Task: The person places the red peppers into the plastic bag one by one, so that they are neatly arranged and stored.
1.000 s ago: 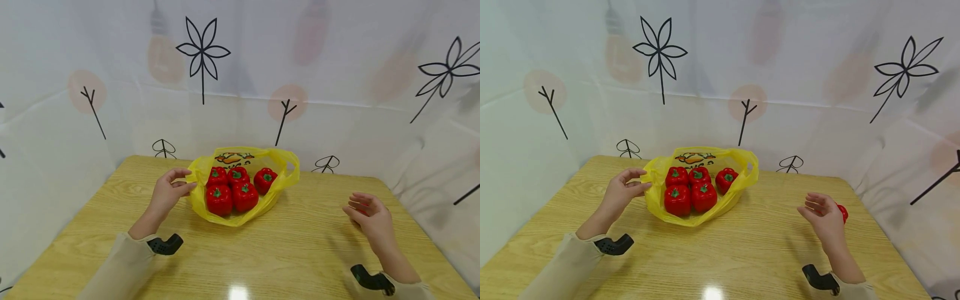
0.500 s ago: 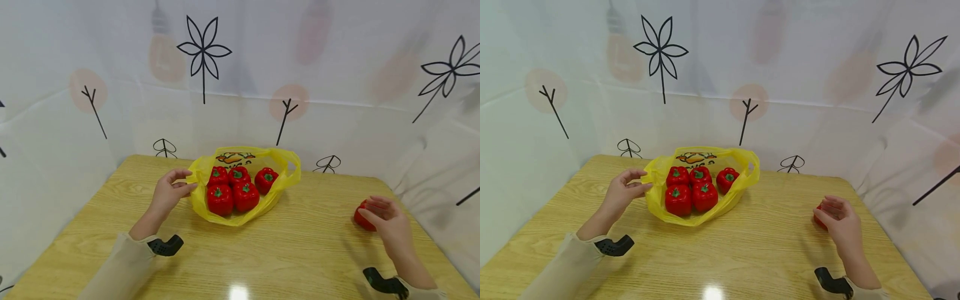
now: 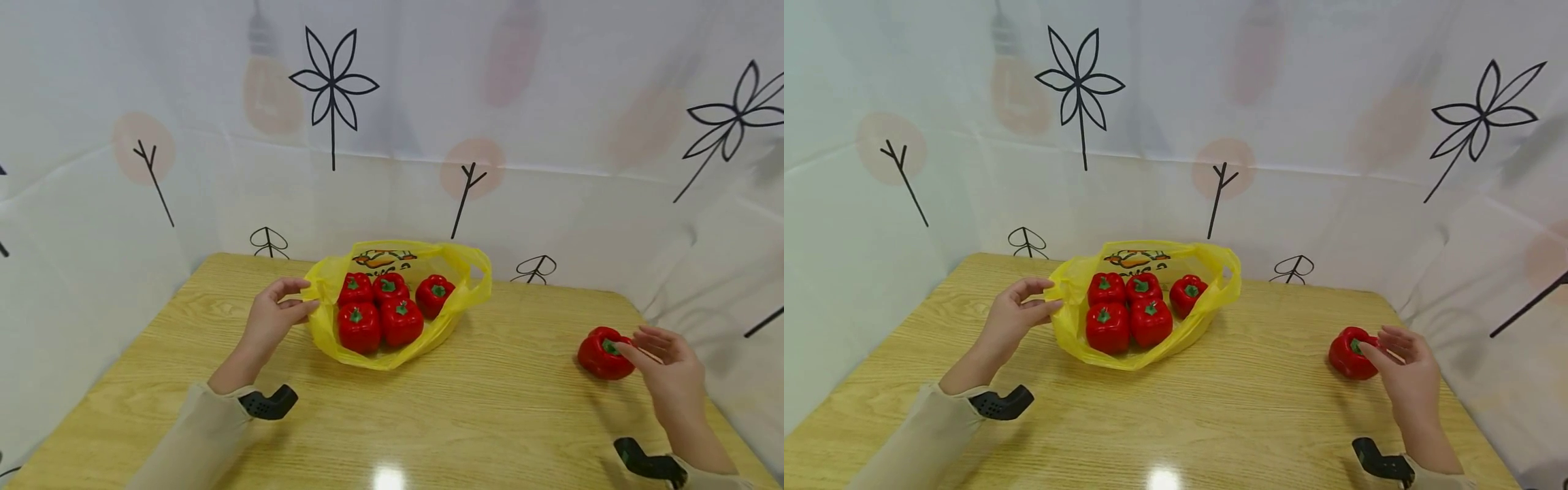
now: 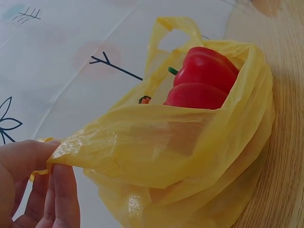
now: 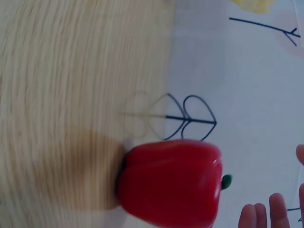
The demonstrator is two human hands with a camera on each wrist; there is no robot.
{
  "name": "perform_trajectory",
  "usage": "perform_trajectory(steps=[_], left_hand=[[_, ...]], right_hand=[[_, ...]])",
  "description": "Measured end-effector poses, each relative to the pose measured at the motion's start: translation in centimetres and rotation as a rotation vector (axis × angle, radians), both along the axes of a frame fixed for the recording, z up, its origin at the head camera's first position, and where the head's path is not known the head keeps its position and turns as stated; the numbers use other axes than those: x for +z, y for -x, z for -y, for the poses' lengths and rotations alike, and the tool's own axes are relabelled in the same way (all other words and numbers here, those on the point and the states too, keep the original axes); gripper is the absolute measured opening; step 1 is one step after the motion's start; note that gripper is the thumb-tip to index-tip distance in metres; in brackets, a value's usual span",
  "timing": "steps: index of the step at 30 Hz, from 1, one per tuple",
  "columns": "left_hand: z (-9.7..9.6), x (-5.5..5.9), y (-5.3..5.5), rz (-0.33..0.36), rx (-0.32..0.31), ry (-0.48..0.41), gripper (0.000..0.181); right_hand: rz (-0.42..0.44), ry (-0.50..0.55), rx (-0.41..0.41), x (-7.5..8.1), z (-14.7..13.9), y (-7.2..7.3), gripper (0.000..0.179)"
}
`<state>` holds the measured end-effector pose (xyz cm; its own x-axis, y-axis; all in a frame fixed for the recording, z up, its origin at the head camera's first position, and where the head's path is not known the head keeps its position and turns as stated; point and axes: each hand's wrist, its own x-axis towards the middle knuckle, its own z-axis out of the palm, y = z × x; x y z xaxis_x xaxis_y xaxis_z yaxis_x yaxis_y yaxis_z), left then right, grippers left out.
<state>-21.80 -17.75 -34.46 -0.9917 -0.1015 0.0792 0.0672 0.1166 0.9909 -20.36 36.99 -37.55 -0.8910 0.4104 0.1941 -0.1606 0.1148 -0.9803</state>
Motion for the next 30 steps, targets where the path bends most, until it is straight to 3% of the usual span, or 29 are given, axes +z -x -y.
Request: perform_trajectory(steps=[7,14,19,25,30], left_hand=[[0.0,0.1,0.0,0.006,0.004,0.001,0.037],[-0.2,0.2,0.1,0.006,-0.003,0.000,0.036],[-0.3,0.4,-0.1,0.008,0.003,-0.005,0.037],[-0.3,0.4,-0.2,0.002,-0.001,-0.009,0.037],[-0.2,0.2,-0.1,0.000,-0.009,-0.009,0.038]], right_hand=[[0.079,-0.081,0.033,0.0,-1.0,-0.1,0.039],[0.313,-0.316,0.046,-1.6,-2.9,0.9,0.044],[0.339,-0.266,0.115,-2.8,-4.1,1.8,0.052],[0.275,-0.203,0.261,-2.9,-4.1,1.6,0.045],[0.257,-0.147,0.265,-3.0,-3.8,1.4,0.044]])
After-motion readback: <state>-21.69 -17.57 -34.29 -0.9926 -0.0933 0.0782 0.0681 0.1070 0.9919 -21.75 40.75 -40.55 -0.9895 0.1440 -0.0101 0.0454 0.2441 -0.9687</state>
